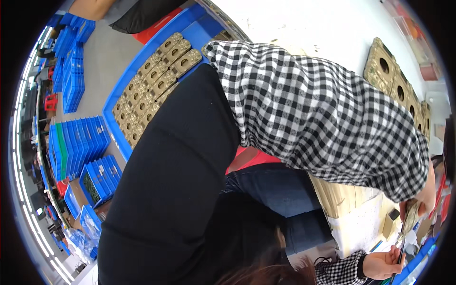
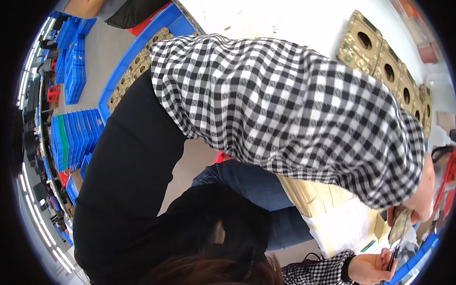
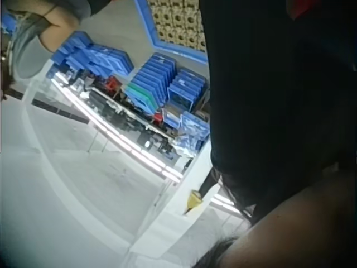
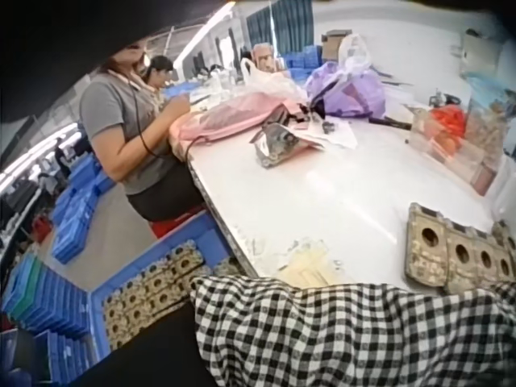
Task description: Assembling and detailing small toy tank models using tweezers and brushes.
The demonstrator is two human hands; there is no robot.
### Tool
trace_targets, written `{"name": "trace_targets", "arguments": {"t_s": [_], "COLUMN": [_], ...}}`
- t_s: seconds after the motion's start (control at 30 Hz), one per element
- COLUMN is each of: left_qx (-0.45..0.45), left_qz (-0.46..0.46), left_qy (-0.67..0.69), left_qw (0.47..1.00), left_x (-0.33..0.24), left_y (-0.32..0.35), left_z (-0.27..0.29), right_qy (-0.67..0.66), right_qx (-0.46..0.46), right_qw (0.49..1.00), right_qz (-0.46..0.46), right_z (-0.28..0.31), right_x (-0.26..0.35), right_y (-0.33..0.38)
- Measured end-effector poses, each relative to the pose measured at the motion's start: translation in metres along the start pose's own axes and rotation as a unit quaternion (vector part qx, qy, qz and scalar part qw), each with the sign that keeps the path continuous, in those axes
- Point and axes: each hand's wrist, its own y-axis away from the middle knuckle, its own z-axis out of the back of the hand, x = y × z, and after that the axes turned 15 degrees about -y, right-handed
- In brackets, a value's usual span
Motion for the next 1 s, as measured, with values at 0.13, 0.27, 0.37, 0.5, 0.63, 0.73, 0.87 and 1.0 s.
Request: {"name": "trace_targets", "arguments": {"t_s": [0.13, 0.27, 0.37, 0.5, 0.63, 0.73, 0.87, 1.0], "left_qx": [-0.055, -0.054, -0.001, 0.042, 0.071, 0.082, 0.026, -0.007], "left_qz": [-0.264, -0.168, -0.200, -0.160, 0.034, -0.080, -0.160, 0.060], "left_qy": [-0.057, 0.008, 0.023, 0.041, 0.137, 0.105, -0.014, 0.144], "left_qw": [0.961, 0.984, 0.980, 0.985, 0.987, 0.988, 0.987, 0.988], "left_x": [0.068, 0.076, 0.060, 0.045, 0.039, 0.039, 0.045, -0.024], "left_y": [-0.072, -0.080, -0.058, -0.048, -0.064, -0.051, -0.047, 0.024], "left_z": [-0.001, -0.014, -0.008, -0.001, 0.005, 0.013, 0.004, -0.003], "right_qy": [-0.044, -0.013, -0.016, -0.046, -0.087, -0.084, -0.099, -0.105], "right_qx": [0.020, 0.018, 0.015, 0.001, 0.030, 0.080, 0.021, 0.000], "right_qw": [0.999, 1.000, 1.000, 0.999, 0.995, 0.993, 0.994, 0.992], "right_qz": [-0.001, 0.017, 0.008, 0.004, 0.029, 0.014, 0.039, 0.068], "right_z": [0.010, 0.000, 0.002, -0.003, -0.020, 0.020, -0.027, -0.045], "right_x": [-0.010, -0.003, -0.005, -0.001, 0.012, -0.006, 0.016, 0.029], "right_y": [-0.006, -0.003, -0.001, 0.002, 0.011, -0.007, 0.015, 0.017]}}
